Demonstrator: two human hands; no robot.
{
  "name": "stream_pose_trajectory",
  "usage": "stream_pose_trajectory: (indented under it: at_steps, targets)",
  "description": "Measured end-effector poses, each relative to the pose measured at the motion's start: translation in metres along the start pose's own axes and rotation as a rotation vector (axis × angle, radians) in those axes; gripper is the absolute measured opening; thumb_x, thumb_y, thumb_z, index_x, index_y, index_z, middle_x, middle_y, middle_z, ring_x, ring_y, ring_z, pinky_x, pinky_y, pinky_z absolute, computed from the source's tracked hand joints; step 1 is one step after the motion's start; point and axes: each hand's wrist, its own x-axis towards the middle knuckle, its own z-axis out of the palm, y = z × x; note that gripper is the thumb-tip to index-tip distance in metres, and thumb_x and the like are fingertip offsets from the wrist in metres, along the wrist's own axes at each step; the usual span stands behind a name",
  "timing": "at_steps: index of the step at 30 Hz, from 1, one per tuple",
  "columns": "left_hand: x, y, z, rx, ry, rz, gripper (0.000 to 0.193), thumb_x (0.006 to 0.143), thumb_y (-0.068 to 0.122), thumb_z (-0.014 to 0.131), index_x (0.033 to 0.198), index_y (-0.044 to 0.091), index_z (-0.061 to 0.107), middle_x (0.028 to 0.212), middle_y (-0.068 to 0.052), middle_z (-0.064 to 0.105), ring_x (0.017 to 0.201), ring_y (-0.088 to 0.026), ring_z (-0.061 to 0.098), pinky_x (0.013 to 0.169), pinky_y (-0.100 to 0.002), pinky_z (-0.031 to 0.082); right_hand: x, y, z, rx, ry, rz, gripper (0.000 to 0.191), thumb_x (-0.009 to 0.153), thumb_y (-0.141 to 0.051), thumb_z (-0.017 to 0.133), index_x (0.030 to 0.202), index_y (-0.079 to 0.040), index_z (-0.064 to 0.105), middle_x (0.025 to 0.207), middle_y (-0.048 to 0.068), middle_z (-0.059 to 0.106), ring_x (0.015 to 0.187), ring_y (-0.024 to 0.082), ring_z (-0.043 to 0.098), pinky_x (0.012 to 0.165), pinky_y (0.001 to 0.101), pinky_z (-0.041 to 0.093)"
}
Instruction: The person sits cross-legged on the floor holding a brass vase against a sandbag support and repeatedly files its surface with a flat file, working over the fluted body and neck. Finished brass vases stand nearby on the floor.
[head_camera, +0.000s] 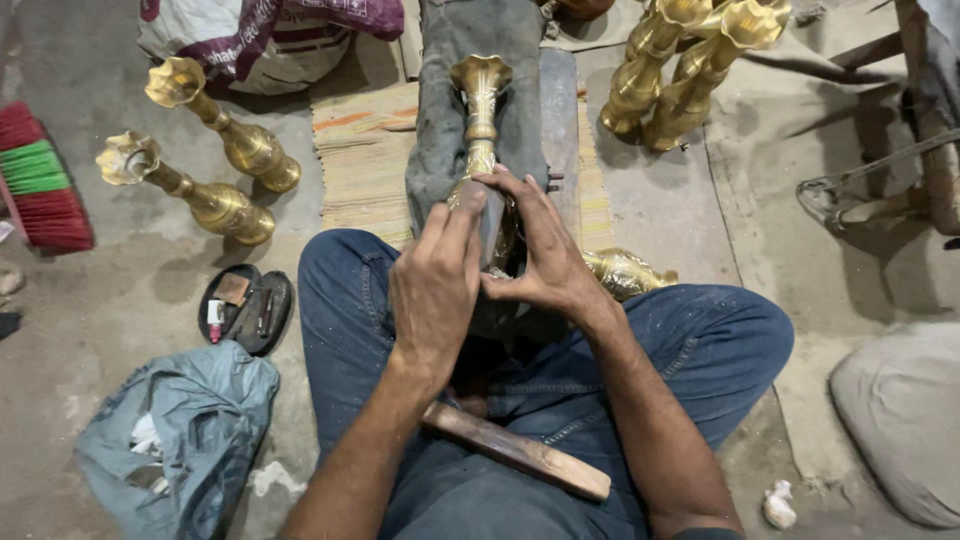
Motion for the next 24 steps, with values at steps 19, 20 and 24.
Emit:
stream_pose_trajectory:
  at_steps: [19,20,24]
  targets:
    - [-0.025,-0.001,-0.006,0.035,-0.001,-0.002,0.035,0.096,0.007,0.067,0.131,0.010,0.067,0.103,-0.012,0.065,0.079,-0.035,0.070,0.067,-0.043,0.057,-0.004,0.002,0.005,-0.023,0.019,0.012,0.105,0.074,-0.038,0.089,0.158,-0.009,0.032,0.160,0.011,0.045,0.156,0.031,0.038,0.132,0.0554,0.021]
    - [-0.022,0.000,-0.006,0.028,0.008,0.007,0.035,0.096,0.007,0.067,0.131,0.010,0.067,0.104,-0.013,0.065,0.080,-0.035,0.071,0.068,-0.043,0.057,-0.004,0.001,0.005,-0.025,0.020,0.007,0.105,0.074,-0.038,0.088,0.158,-0.009,0.032,0.161,0.010,0.045,0.156,0.031,0.037,0.132,0.0551,0.021]
    - [-0.001,-0.002,0.001,0.033,-0.004,0.016,0.035,0.099,0.005,0.065,0.134,0.007,0.065,0.104,-0.014,0.065,0.080,-0.033,0.072,0.066,-0.042,0.059,0.000,-0.001,0.002,-0.002,0.005,0.016,0.110,0.069,-0.039,0.089,0.157,-0.007,0.031,0.159,0.011,0.046,0.155,0.032,0.036,0.130,0.0556,0.019]
